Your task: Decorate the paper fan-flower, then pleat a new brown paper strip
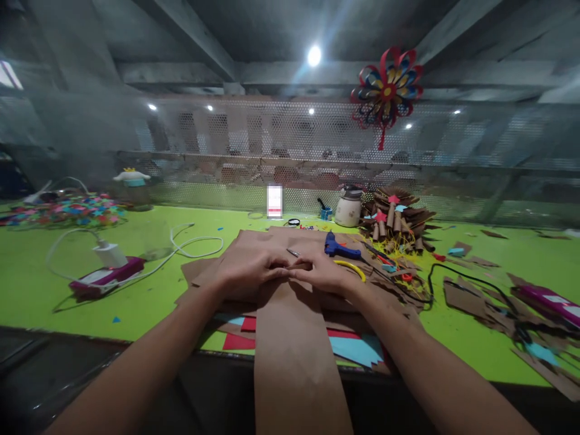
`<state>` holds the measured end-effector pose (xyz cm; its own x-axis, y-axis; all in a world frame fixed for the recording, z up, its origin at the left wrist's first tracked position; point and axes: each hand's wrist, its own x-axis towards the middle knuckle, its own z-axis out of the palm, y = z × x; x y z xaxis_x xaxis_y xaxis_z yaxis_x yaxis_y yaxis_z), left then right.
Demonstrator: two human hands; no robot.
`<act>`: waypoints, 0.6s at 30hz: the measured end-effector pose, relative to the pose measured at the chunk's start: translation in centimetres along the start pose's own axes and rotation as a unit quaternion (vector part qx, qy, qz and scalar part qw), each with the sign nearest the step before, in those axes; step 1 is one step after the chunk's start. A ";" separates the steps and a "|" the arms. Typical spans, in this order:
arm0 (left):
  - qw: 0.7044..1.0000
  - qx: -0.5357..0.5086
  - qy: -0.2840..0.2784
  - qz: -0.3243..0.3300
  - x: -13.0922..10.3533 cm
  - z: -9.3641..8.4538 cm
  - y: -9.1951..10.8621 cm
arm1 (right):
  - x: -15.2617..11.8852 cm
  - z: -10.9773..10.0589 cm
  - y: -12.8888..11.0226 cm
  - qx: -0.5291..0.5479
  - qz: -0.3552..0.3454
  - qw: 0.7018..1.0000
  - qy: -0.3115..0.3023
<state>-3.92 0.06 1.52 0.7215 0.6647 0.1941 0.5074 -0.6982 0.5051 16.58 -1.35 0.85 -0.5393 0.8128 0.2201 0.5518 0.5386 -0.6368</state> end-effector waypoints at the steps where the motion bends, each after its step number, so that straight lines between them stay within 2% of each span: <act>1: 1.000 0.022 0.000 -0.003 -0.1 0.0 0.0 | -0.1 -0.1 -0.1 0.007 0.003 1.000 -0.002; 8: 0.995 0.093 0.018 -0.024 -0.7 -0.5 0.6 | -0.2 -0.4 -0.1 0.038 0.002 0.999 0.000; 13: 0.996 0.075 0.043 -0.034 -0.5 -0.6 0.4 | -0.2 -0.3 0.0 0.048 0.007 0.999 0.012; 18: 0.998 0.037 0.027 -0.032 -0.3 -0.4 0.3 | -0.1 -0.4 0.4 0.065 -0.001 0.998 -0.004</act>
<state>-4.17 -0.25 1.94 0.6606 0.7211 0.2087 0.5870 -0.6695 0.4552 17.13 -1.16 0.85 -0.5462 0.8096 0.2151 0.4635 0.5060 -0.7274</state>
